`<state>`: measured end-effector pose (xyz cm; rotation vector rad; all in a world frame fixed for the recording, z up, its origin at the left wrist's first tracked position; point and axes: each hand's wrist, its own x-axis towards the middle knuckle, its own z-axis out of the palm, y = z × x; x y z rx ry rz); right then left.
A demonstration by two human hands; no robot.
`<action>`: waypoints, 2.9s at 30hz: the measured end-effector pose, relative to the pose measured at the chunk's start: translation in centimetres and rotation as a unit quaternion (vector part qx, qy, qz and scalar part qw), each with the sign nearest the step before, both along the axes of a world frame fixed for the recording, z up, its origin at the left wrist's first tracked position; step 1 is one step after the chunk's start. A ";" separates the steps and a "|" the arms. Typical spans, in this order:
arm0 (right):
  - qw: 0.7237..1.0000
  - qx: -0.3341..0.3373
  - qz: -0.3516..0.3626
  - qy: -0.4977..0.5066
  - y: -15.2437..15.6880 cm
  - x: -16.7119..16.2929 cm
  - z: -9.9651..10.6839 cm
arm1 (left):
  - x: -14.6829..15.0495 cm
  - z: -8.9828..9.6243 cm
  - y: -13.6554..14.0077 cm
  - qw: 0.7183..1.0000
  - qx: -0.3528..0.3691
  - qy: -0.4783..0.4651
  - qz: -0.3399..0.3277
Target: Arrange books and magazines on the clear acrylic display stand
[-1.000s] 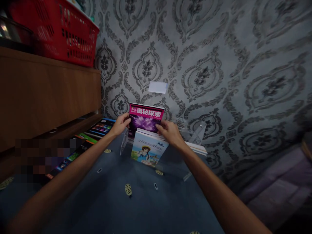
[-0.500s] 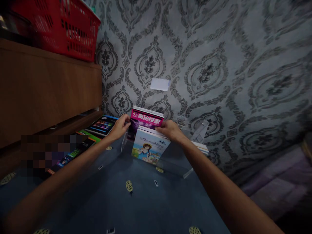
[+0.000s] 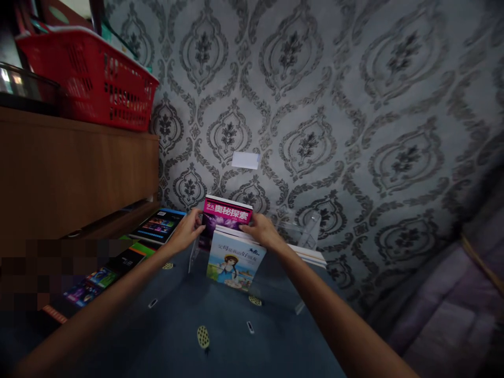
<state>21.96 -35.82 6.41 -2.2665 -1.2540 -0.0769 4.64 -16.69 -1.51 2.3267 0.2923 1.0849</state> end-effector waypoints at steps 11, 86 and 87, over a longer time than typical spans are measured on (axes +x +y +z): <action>1.000 -0.001 -0.020 -0.012 0.2 -0.3 0.1 | 0.3 0.8 0.4 0.998 0.046 0.041 0.011; 0.953 0.184 0.239 -0.009 -4.0 -17.9 -17.2 | -20.6 -7.9 -5.2 0.828 0.167 0.380 0.377; 0.953 0.177 0.245 0.008 -3.7 -18.5 -17.9 | -20.8 -7.7 -5.2 0.821 0.164 0.388 0.384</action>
